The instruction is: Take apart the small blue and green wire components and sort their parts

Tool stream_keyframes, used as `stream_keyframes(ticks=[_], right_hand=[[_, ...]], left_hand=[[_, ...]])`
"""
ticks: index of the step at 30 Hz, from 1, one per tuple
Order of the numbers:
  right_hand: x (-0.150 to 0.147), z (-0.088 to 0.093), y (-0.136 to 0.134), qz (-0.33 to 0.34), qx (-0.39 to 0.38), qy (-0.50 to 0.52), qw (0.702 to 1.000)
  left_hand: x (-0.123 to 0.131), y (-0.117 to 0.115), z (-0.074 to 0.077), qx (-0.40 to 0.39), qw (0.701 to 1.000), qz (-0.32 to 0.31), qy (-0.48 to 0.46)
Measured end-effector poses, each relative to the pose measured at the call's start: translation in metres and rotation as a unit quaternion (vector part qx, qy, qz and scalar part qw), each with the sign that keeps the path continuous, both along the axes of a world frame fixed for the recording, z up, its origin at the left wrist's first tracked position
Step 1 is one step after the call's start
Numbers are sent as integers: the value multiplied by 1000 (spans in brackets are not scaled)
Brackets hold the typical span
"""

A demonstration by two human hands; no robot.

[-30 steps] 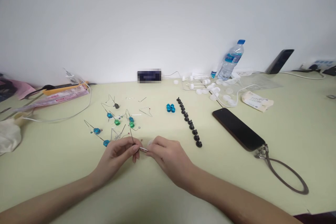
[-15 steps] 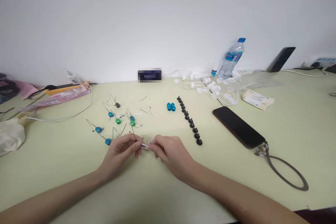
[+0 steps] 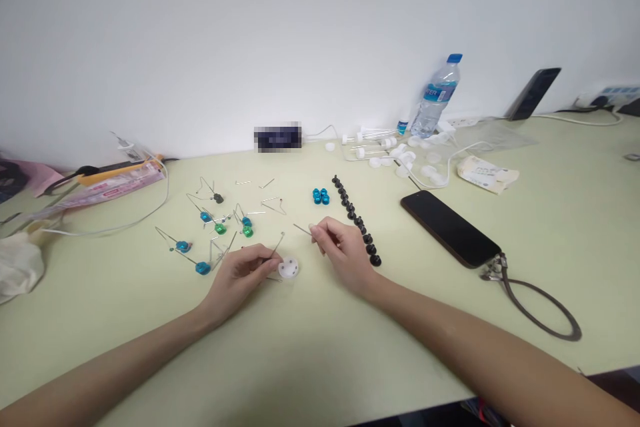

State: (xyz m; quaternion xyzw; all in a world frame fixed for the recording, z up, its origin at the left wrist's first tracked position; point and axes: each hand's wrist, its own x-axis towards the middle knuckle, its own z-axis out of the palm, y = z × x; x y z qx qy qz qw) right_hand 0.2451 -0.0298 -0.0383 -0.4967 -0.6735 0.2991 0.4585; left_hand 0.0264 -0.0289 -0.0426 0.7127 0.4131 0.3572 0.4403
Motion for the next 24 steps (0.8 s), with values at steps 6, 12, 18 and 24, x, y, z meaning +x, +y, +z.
stream_keyframes(ticks=[6,12,18,24], right_hand=[[-1,-14,11,25,-83,128,988],[0,-11,6,21,-80,156,984],[-7,-7,-9,48,-16,50,997],[-15,-18,-11,83,-72,-7,994]], left_hand=[[10,4,-4,-28,999,-16,15],[7,5,-5,-165,980,-15,-113],[5,9,-5,-235,951,-11,-202],[4,7,-7,-236,948,-30,-213]])
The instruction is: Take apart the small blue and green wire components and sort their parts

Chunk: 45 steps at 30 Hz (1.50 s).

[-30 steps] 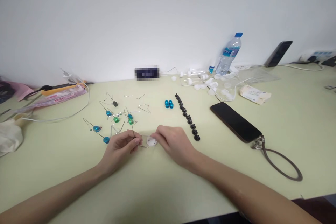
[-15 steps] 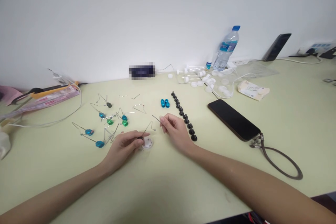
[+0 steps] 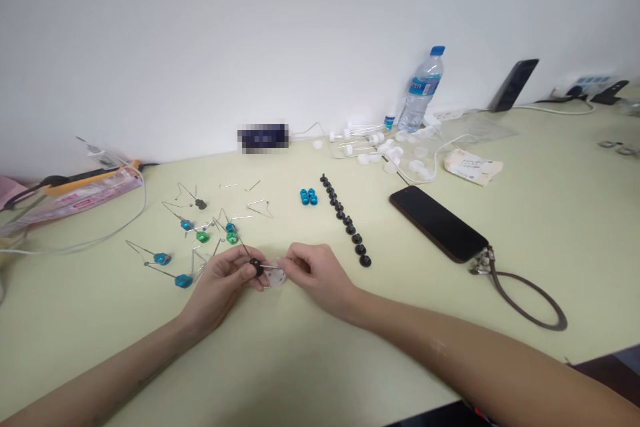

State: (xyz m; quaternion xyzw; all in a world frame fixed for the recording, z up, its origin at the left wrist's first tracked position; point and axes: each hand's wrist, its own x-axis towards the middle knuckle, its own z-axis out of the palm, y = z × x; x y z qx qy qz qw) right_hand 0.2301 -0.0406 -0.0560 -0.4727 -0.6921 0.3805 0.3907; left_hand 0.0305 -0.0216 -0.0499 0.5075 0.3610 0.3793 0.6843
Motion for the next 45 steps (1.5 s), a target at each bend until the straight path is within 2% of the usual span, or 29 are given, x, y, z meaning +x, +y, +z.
stream_keyframes(ticks=[8,15,19,23,26,28,31,33,35,38,40,42,45], right_hand=[[-1,2,0,10,-28,-1,1000],[0,1,0,6,-26,-27,999],[1,4,-1,1,3,-75,997],[2,6,-6,-7,83,-121,989],[1,6,-9,22,105,-101,989],[0,6,-10,51,64,-48,995],[-2,7,-9,75,-59,65,993],[-3,9,-9,85,-169,134,973],[-4,12,-9,105,-269,185,939],[-5,16,-10,129,-323,247,905],[-6,17,-11,121,-306,260,908],[-6,16,-13,107,-263,222,933],[-6,13,-14,64,-114,74,989]], left_hand=[[1,-1,-1,11,1000,-19,-1],[0,-3,-2,37,998,-24,44],[0,-7,0,69,995,-30,71],[0,-9,2,83,993,-37,79],[0,-8,3,95,990,-45,92],[-1,-8,3,107,988,-42,104],[-2,-9,2,136,983,-16,119],[-3,-11,1,163,978,5,132],[-4,-13,1,195,969,20,147],[-5,-15,1,228,959,26,167],[-5,-15,2,225,959,26,171],[-4,-13,2,198,967,25,159],[-3,-10,3,144,981,10,127]])
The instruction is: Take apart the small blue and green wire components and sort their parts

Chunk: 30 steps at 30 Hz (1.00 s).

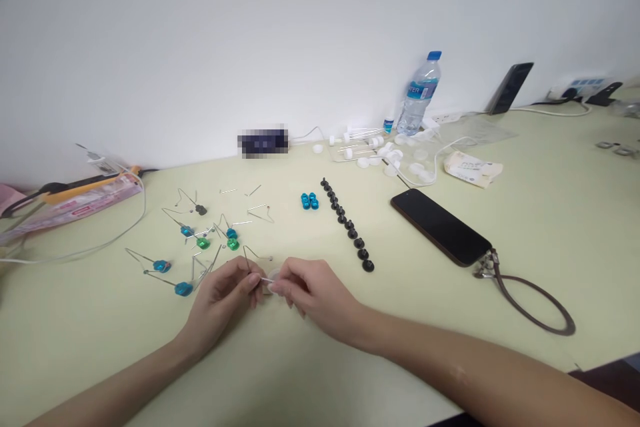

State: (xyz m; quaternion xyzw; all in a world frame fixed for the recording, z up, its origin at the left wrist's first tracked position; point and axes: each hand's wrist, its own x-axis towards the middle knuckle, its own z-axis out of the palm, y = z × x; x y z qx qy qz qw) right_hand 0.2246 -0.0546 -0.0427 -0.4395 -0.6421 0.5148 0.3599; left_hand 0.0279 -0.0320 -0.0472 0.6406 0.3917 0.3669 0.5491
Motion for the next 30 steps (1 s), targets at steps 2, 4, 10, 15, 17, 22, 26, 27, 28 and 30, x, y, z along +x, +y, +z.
stream_keyframes(ticks=[2,4,10,15,17,22,26,27,28,30], right_hand=[[2,-3,1,-20,140,-102,985],[5,-5,2,-20,252,-174,952],[11,-5,3,2,355,-234,905],[4,3,0,-16,103,-89,990],[-1,5,-2,9,-70,8,997],[-8,10,-4,36,-248,155,956],[-4,11,-3,-12,-68,36,997],[-1,11,-1,-17,30,-36,999],[1,11,0,-15,135,-113,984],[5,11,5,13,309,-241,920]], left_hand=[[0,1,0,-26,1000,-8,-14],[0,0,0,-36,999,-7,-21],[3,-3,0,-61,996,-7,-64],[3,-1,-2,-46,995,23,-86],[2,-1,-2,-34,995,37,-86],[2,-3,-3,10,998,26,-52],[4,-2,-2,-7,999,17,-48],[5,0,-2,-18,998,15,-54],[6,1,-1,-29,998,13,-61],[7,5,-2,-44,996,12,-76]])
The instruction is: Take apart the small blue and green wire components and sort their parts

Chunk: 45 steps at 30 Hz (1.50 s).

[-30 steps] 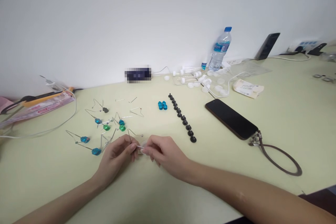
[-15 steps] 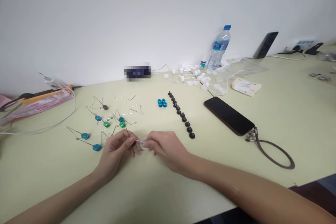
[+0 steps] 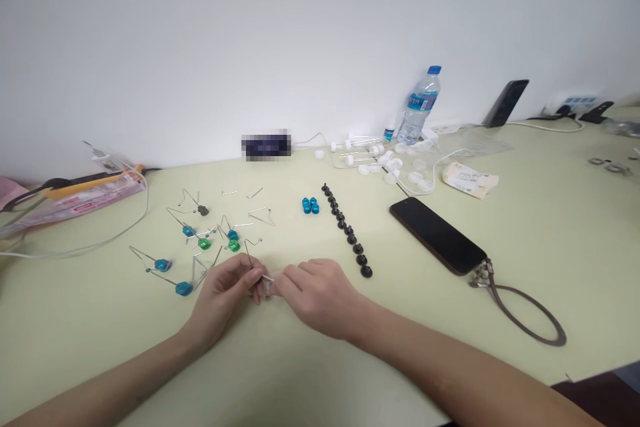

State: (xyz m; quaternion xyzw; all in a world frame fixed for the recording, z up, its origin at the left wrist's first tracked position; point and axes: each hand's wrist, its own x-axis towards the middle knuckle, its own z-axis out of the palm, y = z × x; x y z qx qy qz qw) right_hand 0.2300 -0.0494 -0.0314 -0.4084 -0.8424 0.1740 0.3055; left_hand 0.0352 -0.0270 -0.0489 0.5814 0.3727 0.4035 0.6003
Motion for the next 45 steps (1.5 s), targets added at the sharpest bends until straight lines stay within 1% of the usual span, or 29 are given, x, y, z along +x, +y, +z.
stream_keyframes(ticks=[1,2,3,4,5,6,7,8,9,10,11,12,13,14,15,17,18,19,20,21,23,25,27,30,33,36,39,42,45], right_hand=[[1,0,3,15,52,-45,998],[2,-1,6,17,75,-63,995],[1,-2,8,9,68,-56,996],[0,-3,10,-6,29,-22,999],[-2,-4,12,-19,-42,31,998],[-4,-5,13,-22,-139,94,986],[-6,-6,13,-13,-247,159,956],[-8,-5,12,5,-349,217,912],[-10,-5,11,24,-431,264,863],[-11,-3,10,37,-486,300,820],[-12,-2,9,43,-515,323,793],[-13,0,8,43,-524,335,782],[-13,1,7,38,-515,333,789],[-12,2,6,32,-486,315,815],[-10,3,6,24,-435,280,855],[-4,5,6,10,-282,183,942],[0,6,6,4,-199,139,970],[5,8,7,-4,-126,111,986],[9,11,7,-15,-68,103,992],[13,13,8,-34,-30,115,992],[20,18,11,-90,7,178,980],[23,21,13,-138,-4,254,957],[23,22,14,-155,-44,309,937],[20,18,14,-141,-92,326,930],[17,15,11,-114,-102,312,938],[15,14,8,-93,-106,305,942],[14,13,6,-90,-114,312,939],[14,12,6,-102,-133,337,927],[13,8,7,-108,-172,361,910]], left_hand=[[0,2,0,-5,1000,3,-7],[1,3,-1,-7,1000,9,-14],[0,5,-1,-7,1000,18,-19],[0,6,-1,-4,999,30,-22],[0,7,-2,3,999,43,-25],[-1,8,-2,11,998,55,-27],[-1,8,-2,20,997,63,-27],[-2,8,-3,31,997,68,-26],[-2,8,-3,42,997,68,-23],[-2,7,-2,52,996,65,-18],[-2,7,-2,61,996,59,-12],[-3,7,-2,69,996,54,-6],[-3,6,-1,73,996,49,0],[-3,6,-1,74,996,47,6],[-3,6,0,75,996,48,10],[-3,6,1,73,996,54,16],[-3,6,1,71,996,54,19],[-2,6,1,66,996,51,24],[-2,5,1,61,997,46,33],[-1,5,1,57,996,39,47],[0,2,2,60,994,29,84],[3,0,4,81,989,25,119],[5,-1,5,102,984,21,142],[6,0,4,84,987,11,138],[6,2,1,21,996,1,90],[5,3,0,-5,998,-5,65],[5,2,2,11,998,-7,58],[3,2,4,31,997,16,64],[-2,6,6,62,985,73,142]])
